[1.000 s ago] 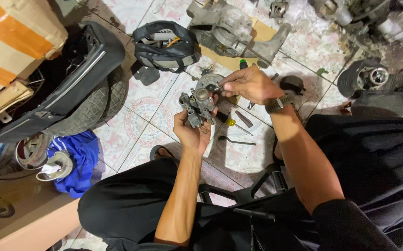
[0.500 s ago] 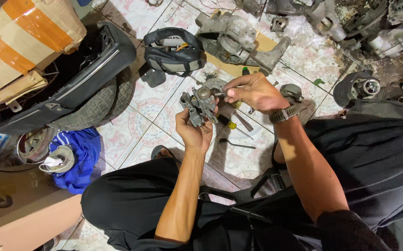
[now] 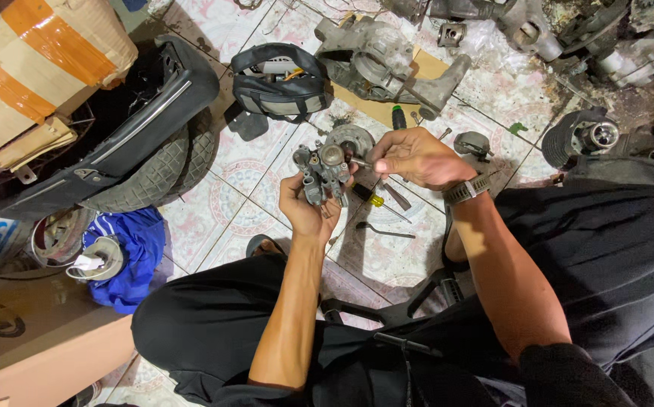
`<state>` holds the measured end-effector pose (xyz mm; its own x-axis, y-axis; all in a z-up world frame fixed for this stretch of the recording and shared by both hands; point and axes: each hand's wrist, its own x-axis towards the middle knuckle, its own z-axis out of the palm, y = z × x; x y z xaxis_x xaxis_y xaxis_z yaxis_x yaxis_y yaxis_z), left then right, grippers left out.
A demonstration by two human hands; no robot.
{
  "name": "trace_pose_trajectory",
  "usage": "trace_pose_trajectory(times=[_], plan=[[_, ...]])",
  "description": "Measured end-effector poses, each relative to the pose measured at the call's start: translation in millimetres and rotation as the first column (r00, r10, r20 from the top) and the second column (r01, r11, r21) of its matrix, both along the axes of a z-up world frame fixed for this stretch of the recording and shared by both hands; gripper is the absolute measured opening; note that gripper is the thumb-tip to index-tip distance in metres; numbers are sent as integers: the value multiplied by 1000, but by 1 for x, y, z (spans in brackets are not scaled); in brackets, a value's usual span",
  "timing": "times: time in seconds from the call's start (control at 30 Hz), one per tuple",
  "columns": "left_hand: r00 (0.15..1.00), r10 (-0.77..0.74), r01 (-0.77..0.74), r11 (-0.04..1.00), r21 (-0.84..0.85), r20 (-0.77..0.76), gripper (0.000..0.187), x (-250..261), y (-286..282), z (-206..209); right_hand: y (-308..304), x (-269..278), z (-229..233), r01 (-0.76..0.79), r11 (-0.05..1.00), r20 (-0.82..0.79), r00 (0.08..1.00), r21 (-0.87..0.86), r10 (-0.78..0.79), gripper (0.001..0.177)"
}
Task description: The person sits on the floor and uses a screwdriver to tighten screws on a metallic mechanical component. They then use a T-handle wrench to tighten a bolt on the same part.
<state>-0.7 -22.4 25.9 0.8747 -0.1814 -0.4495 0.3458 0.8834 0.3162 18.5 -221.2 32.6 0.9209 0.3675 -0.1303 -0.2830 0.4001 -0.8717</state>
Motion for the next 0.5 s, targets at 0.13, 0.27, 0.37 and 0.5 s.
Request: trace_pose_trajectory(times=[0.13,0.27,0.37,0.5], plan=[[1000,-25,24,999,-49,-13,54,-1,-3,11,-2,-2,-2,9,994,-6,1000,113,-9,16],[1000,-6,5,999,-45,-16,54,-2,-3,6,2,-5,9,70,988,-52,997,134,-64,14],[1000,-3,3,1000,-18,11,54,-1,-2,7,6,-1,19,79,993,-20,997,84,-78,15],[1000,8,-7,1000,-17,21,53,-1,0,-10,6,1,27,88,996,12,996,19,-89,13]])
